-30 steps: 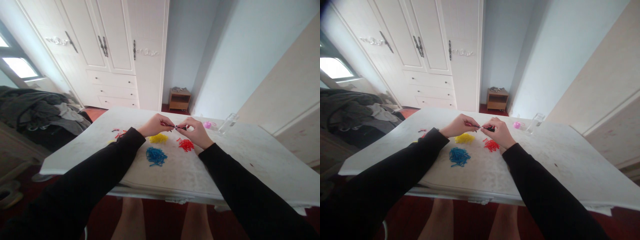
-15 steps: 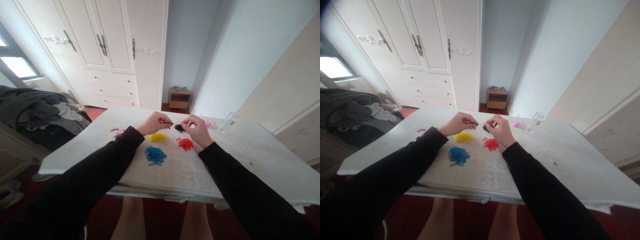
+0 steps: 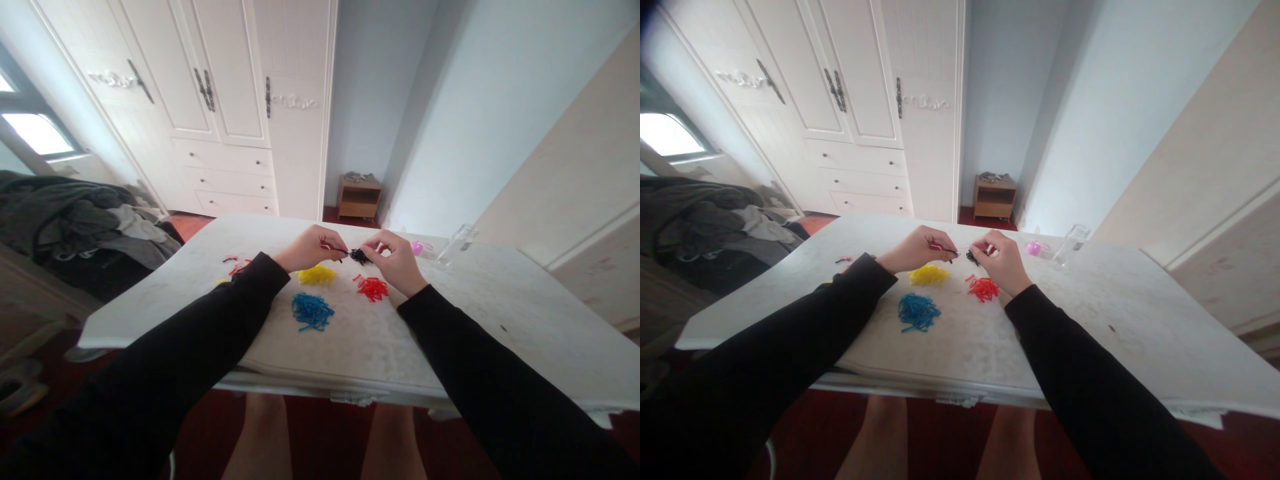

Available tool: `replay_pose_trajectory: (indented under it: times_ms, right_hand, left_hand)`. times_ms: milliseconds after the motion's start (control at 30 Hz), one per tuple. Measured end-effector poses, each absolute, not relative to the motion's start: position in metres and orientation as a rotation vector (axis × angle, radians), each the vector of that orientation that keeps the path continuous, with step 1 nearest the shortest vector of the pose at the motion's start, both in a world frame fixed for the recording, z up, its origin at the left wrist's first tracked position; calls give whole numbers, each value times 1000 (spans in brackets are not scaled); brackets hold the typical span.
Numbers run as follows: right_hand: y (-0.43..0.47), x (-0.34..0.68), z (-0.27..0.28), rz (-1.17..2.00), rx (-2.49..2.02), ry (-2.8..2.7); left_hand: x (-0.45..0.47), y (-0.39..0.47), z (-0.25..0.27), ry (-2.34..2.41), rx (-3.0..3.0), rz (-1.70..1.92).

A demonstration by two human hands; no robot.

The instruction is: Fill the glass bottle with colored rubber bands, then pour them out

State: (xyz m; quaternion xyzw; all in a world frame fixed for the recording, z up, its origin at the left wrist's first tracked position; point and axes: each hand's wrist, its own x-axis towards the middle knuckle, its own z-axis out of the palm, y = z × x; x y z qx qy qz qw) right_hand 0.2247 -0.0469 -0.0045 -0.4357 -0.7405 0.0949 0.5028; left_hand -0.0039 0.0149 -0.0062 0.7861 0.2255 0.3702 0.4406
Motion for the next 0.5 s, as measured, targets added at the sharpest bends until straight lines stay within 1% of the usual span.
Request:
replay_pose_trajectory:
  times_ms: [233, 500]
  right_hand:
    - [-49, 223, -4, 244, -1015, -1807]
    - [-48, 222, -6, 278, -987, -1831]
  left_hand:
    - [-5, 17, -9, 548, 1893, 922]
    - [-2, 14, -6, 628, 2032, 949]
